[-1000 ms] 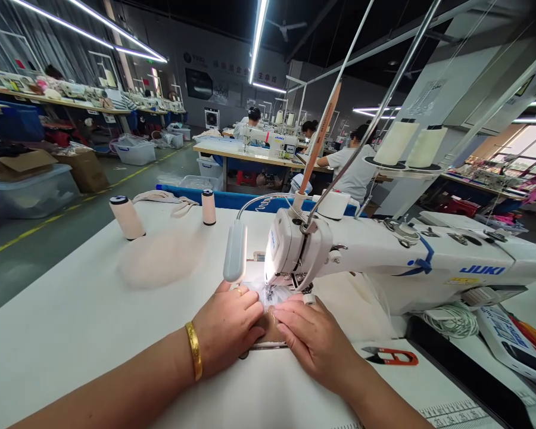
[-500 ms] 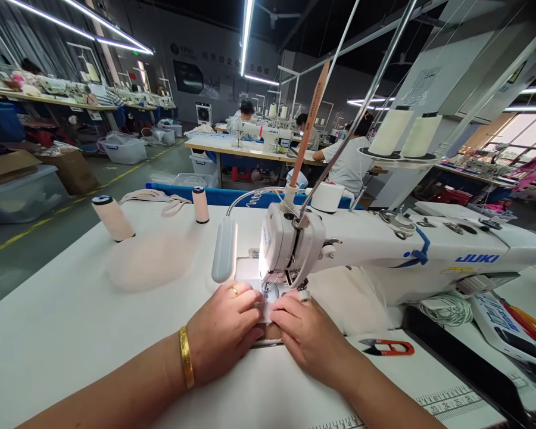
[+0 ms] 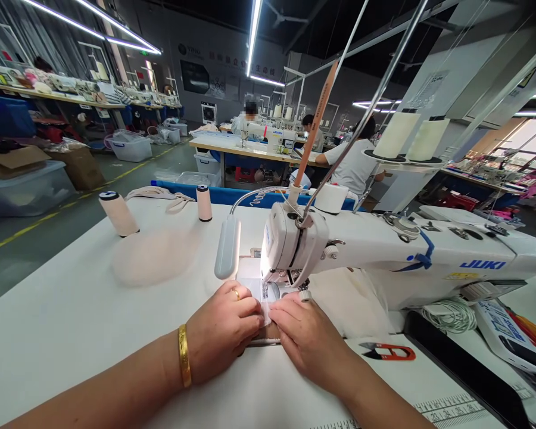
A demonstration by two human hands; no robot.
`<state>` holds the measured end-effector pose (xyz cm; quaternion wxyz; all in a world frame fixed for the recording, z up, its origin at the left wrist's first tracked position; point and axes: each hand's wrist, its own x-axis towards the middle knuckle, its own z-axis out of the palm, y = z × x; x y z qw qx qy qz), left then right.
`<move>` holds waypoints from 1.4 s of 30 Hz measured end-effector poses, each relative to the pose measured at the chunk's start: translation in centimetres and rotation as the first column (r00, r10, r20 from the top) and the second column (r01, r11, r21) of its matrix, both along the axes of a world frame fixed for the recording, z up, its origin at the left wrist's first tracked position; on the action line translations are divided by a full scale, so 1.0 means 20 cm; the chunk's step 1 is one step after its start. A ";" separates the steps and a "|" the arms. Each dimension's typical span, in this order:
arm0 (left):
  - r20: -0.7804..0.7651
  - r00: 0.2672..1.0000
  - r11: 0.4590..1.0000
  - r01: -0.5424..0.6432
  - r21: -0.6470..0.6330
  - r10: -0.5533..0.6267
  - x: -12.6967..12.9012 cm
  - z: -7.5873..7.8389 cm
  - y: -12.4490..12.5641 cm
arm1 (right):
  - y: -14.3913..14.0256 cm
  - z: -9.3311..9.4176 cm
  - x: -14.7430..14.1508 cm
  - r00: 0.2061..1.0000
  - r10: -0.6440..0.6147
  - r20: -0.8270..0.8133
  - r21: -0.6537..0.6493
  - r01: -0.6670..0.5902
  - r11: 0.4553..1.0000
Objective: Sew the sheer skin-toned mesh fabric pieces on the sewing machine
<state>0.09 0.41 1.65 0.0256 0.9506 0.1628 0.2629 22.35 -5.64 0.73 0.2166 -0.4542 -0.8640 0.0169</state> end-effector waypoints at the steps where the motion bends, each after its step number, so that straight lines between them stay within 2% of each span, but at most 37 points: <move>1: -0.008 1.000 1.000 0.023 -0.008 -0.023 0.00 0.00 -0.01 | 0.00 0.00 0.00 1.000 -0.001 0.005 0.005 0.001 1.000; 4: -0.014 0.999 0.999 0.049 -0.015 -0.049 -0.01 -0.02 -0.02 | 0.00 0.00 0.00 1.000 -0.009 0.018 0.023 0.009 1.000; 10: 0.005 1.000 1.000 -0.002 -0.003 0.002 0.00 -0.05 0.00 | 0.03 -0.02 0.00 0.999 -0.042 0.004 0.030 0.042 0.999; 18: 0.044 0.998 0.998 -0.036 0.047 0.034 0.02 -0.05 0.04 | 0.06 -0.06 0.00 0.993 -0.117 -0.019 0.018 0.118 0.993; 24: 0.015 0.996 0.990 -0.092 0.106 0.091 0.04 -0.07 0.08 | 0.08 -0.06 -0.02 0.987 -0.163 -0.003 0.012 0.163 0.987; 31: -0.037 0.985 0.979 -0.166 0.117 0.171 0.05 -0.08 0.11 | 0.08 -0.05 -0.02 0.982 -0.186 -0.021 0.040 0.187 0.982; 37: -0.115 0.963 0.970 -0.239 0.047 0.243 0.05 -0.08 0.11 | 0.06 -0.05 -0.01 0.985 -0.159 -0.064 -0.011 0.158 0.987; 42: -0.143 0.941 0.951 -0.310 -0.011 0.305 0.06 -0.07 0.12 | 0.05 -0.06 -0.02 0.990 -0.056 -0.128 0.073 0.066 0.995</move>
